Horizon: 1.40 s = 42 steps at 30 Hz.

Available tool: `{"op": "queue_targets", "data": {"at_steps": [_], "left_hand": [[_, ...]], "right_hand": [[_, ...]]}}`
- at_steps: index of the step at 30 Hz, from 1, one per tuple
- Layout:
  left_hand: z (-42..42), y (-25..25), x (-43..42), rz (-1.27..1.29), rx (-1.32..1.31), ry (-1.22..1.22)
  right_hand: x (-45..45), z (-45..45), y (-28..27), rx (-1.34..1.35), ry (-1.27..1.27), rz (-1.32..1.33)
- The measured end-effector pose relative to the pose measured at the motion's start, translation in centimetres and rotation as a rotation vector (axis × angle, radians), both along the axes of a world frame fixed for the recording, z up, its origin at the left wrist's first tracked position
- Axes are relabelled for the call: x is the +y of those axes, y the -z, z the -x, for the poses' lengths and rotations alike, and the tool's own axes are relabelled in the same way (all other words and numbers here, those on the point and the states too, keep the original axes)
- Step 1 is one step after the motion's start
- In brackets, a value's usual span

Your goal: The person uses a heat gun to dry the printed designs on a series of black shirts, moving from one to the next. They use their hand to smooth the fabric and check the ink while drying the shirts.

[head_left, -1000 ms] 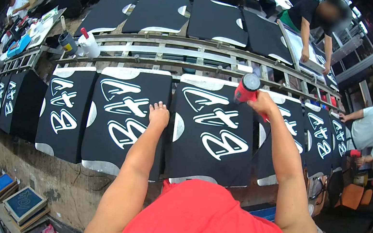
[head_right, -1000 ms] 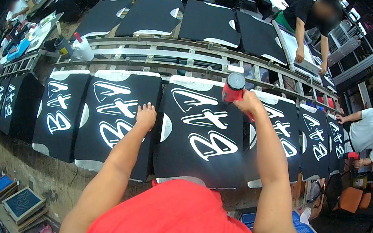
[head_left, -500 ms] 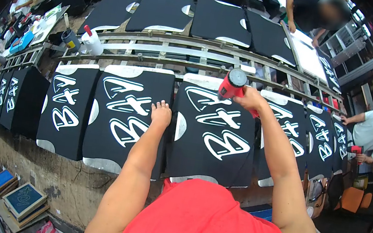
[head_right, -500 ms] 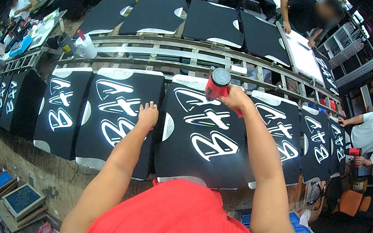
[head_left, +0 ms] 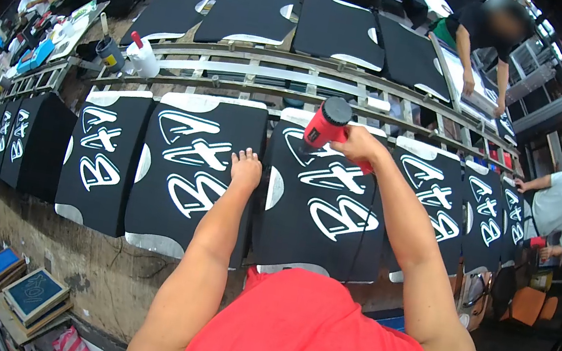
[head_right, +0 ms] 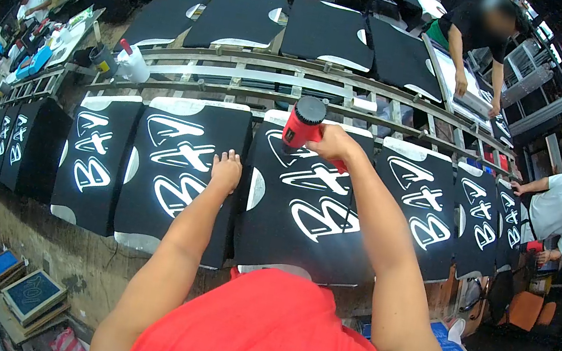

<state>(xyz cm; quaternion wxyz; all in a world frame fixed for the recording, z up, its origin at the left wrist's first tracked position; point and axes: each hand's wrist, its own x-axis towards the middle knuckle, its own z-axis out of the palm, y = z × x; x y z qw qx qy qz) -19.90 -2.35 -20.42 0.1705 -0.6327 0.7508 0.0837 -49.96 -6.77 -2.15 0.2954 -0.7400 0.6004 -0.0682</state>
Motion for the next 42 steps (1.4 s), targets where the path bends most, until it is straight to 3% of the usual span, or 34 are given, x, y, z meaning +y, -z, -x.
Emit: {"op": "queue_targets", "data": {"at_steps": [8,17,20,21,24,26,30,32,34,36,38,40,42], "left_hand": [[-0.1,-0.1,0.1,-0.001,0.013,0.002],[0.1,-0.5,0.1,-0.013,0.014,0.000],[0.1,-0.9,0.2,-0.024,0.012,-0.001],[0.1,-0.8,0.1,-0.030,0.011,-0.001],[0.2,-0.6,0.0,-0.037,0.001,0.008],[0.3,-0.5,0.1,-0.036,-0.018,0.016],[0.4,-0.5,-0.1,-0.030,-0.019,0.011],[0.3,-0.3,-0.1,-0.021,-0.018,0.017],[0.0,-0.2,0.0,-0.013,-0.022,0.020],[0.0,-0.1,0.1,0.003,0.017,0.005],[0.1,0.1,0.1,0.006,0.007,0.009],[0.1,0.2,0.0,0.009,-0.003,0.009],[0.1,0.3,-0.1,0.002,0.016,-0.002]], "right_hand": [[0.2,-1.0,-0.1,-0.087,-0.017,-0.016],[1.0,3.9,-1.4,-0.015,0.037,0.012],[1.5,6.5,-1.2,0.160,0.116,0.148],[1.6,7.4,-2.1,0.075,0.173,-0.033],[2.9,8.9,-3.4,0.007,0.327,-0.155],[1.8,11.4,-0.9,0.104,0.268,-0.016],[1.6,12.0,-1.1,0.035,0.340,-0.209],[1.1,11.2,-0.6,0.155,0.259,-0.019],[0.7,10.3,-0.3,0.112,0.200,0.083],[-0.2,8.7,-1.5,0.058,0.308,-0.264],[-0.9,8.0,0.6,0.085,0.276,-0.169],[-1.4,6.8,2.2,0.130,0.104,0.212],[-1.6,4.9,1.4,0.094,0.144,0.117]]}}
